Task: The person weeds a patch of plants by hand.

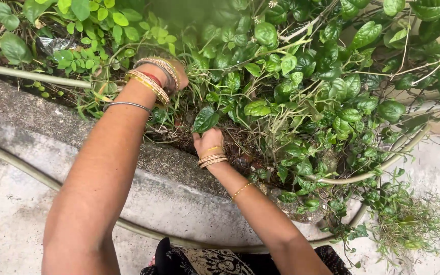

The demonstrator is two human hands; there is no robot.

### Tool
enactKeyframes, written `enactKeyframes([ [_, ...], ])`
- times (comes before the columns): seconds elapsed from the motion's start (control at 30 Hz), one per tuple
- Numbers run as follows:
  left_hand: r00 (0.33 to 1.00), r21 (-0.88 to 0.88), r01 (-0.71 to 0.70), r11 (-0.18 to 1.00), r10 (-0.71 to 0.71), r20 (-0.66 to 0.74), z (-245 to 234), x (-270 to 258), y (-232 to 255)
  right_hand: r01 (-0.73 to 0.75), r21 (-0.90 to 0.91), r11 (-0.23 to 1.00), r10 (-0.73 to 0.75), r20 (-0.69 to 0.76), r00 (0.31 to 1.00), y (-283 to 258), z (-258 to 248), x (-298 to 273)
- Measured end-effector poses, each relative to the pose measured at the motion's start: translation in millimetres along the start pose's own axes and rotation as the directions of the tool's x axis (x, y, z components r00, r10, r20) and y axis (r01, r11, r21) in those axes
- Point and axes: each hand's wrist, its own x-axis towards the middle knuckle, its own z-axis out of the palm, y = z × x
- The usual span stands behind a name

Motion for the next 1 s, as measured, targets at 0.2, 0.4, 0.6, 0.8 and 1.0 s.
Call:
enactKeyframes([
  [0.2, 1.000, -0.058, -0.003, 0.998, 0.001, -0.029, -2.6, -8.5, -2.3, 0.414, 0.239, 0.878, -0.361, -0.237, 0.902, 12.1, -38.3, -51.6],
  [0.4, 0.998, -0.113, 0.046, 0.993, -0.050, -0.040, -1.3, -12.5, 0.4, 0.167, 0.785, 0.597, -0.330, 0.051, 0.943, 30.3, -58.5, -48.7],
  [0.6, 0.993, -0.165, 0.038, 0.986, -0.055, -0.101, 8.0, -9.3, -5.6, 0.506, 0.037, 0.862, -0.503, -0.072, 0.861, -1.5, -224.6, -66.5],
  [0.8, 0.993, -0.172, 0.057, 0.983, -0.074, -0.090, 3.1, -11.6, -2.2, 0.379, -0.084, 0.922, -0.385, -0.315, 0.868, -38.2, -365.5, -124.2],
  [1.0, 0.993, -0.129, 0.022, 0.991, -0.037, -0.112, 5.0, -7.1, -1.4, 0.576, -0.148, 0.804, -0.527, 0.272, 0.805, -23.5, -193.3, -63.4],
])
